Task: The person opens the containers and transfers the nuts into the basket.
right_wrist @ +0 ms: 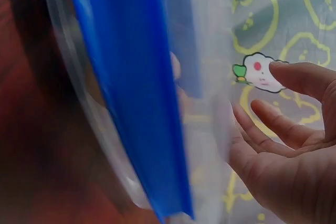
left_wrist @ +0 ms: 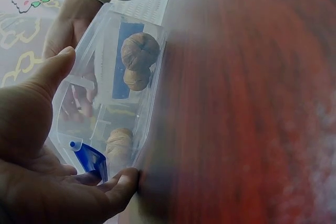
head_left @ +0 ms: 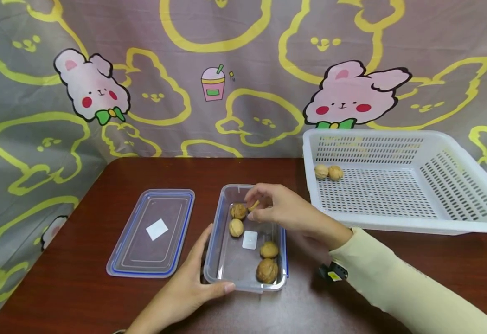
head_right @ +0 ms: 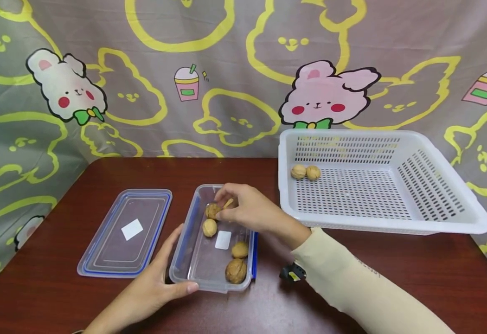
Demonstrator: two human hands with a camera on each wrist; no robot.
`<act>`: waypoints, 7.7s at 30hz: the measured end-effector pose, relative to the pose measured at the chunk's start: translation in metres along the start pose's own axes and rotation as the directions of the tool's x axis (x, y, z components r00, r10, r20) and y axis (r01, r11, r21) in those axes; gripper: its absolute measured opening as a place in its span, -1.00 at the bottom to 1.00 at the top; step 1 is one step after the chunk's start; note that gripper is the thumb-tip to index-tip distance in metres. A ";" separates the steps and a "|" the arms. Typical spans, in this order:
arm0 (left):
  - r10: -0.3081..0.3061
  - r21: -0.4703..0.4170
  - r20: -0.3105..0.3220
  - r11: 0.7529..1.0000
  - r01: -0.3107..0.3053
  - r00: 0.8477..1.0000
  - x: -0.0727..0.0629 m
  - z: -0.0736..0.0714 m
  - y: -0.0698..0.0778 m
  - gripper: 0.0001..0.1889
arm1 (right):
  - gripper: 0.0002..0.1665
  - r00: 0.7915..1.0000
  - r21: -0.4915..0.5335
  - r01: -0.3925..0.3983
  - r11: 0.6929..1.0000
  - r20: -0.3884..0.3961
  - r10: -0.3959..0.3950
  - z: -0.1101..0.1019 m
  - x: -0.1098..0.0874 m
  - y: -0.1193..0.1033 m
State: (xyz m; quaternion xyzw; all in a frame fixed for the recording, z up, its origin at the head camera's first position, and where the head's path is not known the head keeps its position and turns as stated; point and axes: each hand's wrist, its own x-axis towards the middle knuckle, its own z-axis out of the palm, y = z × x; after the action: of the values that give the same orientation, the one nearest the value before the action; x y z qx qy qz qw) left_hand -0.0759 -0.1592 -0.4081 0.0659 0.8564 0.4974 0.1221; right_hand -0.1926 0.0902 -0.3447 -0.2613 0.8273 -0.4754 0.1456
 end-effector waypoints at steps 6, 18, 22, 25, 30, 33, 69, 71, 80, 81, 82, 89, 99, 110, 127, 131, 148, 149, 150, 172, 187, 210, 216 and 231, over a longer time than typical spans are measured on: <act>0.011 -0.003 0.005 1.000 -0.011 1.000 0.001 0.000 -0.001 0.31 | -0.67 0.999 -0.031 0.032 0.999 0.007 -0.032 0.016 0.006 0.010; 0.013 -0.007 0.012 1.000 -0.013 1.000 0.001 0.000 -0.001 0.31 | -0.68 0.999 -0.184 -0.029 0.983 0.038 0.036 0.033 0.018 0.006; 0.019 -0.012 0.010 1.000 -0.019 1.000 0.001 0.000 -0.001 0.30 | -0.64 0.996 -0.156 -0.054 0.986 0.066 0.065 0.037 0.022 0.006; 0.030 -0.013 0.008 0.999 -0.029 1.000 0.001 0.000 -0.002 0.29 | -0.64 0.992 -0.061 -0.094 0.994 0.084 0.099 0.040 0.024 0.008; 0.033 -0.013 0.008 0.999 -0.033 0.999 0.000 0.000 -0.002 0.29 | -0.63 0.983 0.143 -0.162 0.976 0.111 0.147 0.044 0.025 0.010; 0.030 -0.010 0.010 1.000 -0.030 1.000 0.001 0.000 -0.001 0.29 | -0.63 0.978 0.230 -0.194 0.954 0.125 0.169 0.046 0.025 0.011; 0.041 0.002 0.020 0.999 -0.041 0.999 0.001 -0.002 -0.001 0.29 | -0.66 0.962 0.202 -0.228 0.952 0.199 0.188 0.060 0.031 0.013; 0.041 0.000 0.022 0.999 -0.041 0.999 0.001 -0.002 -0.001 0.28 | -0.65 0.960 0.191 -0.228 0.955 0.207 0.188 0.060 0.032 0.013; 0.015 0.007 0.033 1.000 -0.015 0.999 0.000 -0.003 0.000 0.28 | -0.62 0.964 0.030 -0.131 0.991 0.236 0.121 0.064 0.029 0.014; 0.012 0.008 0.033 1.000 -0.012 0.999 -0.001 -0.003 0.000 0.28 | -0.63 0.962 0.021 -0.132 0.991 0.242 0.123 0.065 0.029 0.014; 0.011 0.009 0.033 1.000 -0.011 0.999 -0.001 -0.003 0.000 0.28 | -0.65 0.960 0.015 -0.136 0.991 0.248 0.128 0.065 0.029 0.014; 0.027 0.001 0.025 1.000 -0.027 0.999 -0.001 -0.002 0.000 0.27 | -0.81 0.943 -0.018 -0.162 0.987 0.293 0.160 0.069 0.028 0.013; 0.014 0.017 0.021 1.000 -0.014 1.000 -0.001 -0.003 0.001 0.28 | -0.88 0.940 -0.041 -0.103 0.994 0.322 0.111 0.069 0.028 0.012; 0.027 0.013 0.020 1.000 -0.027 0.999 0.000 -0.002 0.000 0.27 | -0.88 0.950 0.084 -0.131 0.988 0.296 0.101 0.060 0.028 0.011; 0.045 -0.017 0.013 0.999 -0.045 0.999 0.001 -0.002 -0.002 0.28 | -0.75 0.970 0.141 -0.043 0.989 0.244 0.007 0.020 0.014 -0.010; 0.034 -0.008 0.009 0.999 -0.034 0.999 0.001 -0.002 -0.002 0.29 | -0.71 0.974 0.172 -0.034 0.984 0.228 -0.006 0.005 0.007 -0.016; -0.001 -0.006 -0.001 1.000 0.001 1.000 0.000 -0.001 0.002 0.31 | -0.64 0.993 0.185 0.000 0.983 0.115 -0.022 -0.080 -0.023 -0.029; -0.003 -0.007 -0.001 1.000 0.003 1.000 0.000 -0.001 0.002 0.31 | -0.65 0.993 0.193 0.002 0.981 0.116 -0.025 -0.088 -0.025 -0.030; -0.004 -0.007 0.000 1.000 0.004 1.000 0.000 -0.001 0.002 0.31 | -0.66 0.992 0.202 0.003 0.979 0.119 -0.028 -0.096 -0.027 -0.031; 0.002 -0.031 0.003 1.000 -0.002 1.000 0.000 -0.001 0.001 0.29 | -0.51 0.989 0.460 -0.025 0.888 0.143 -0.047 -0.216 -0.026 0.073; 0.008 -0.017 0.006 1.000 -0.008 1.000 0.000 -0.001 0.000 0.28 | -0.59 0.948 0.340 -0.207 0.917 0.303 0.101 -0.217 -0.020 0.105; -0.001 -0.026 0.005 1.000 0.001 1.000 0.000 0.000 -0.002 0.28 | -0.57 0.833 0.216 -0.517 0.829 0.351 0.428 -0.188 0.001 0.111; 0.005 -0.032 0.007 0.999 -0.005 1.000 0.000 0.000 -0.002 0.28 | -0.53 0.824 0.164 -0.530 0.832 0.332 0.459 -0.185 0.003 0.112; -0.004 -0.028 0.014 1.000 0.005 1.000 0.000 -0.002 -0.001 0.28 | -0.54 0.823 0.209 -0.530 0.822 0.359 0.440 -0.185 0.003 0.118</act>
State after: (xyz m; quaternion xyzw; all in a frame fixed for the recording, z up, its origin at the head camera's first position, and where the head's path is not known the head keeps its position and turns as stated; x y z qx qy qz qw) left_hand -0.0762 -0.1611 -0.4081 0.0659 0.8487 0.5084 0.1303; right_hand -0.3205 0.2678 -0.3530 -0.0825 0.7533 -0.4970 0.4227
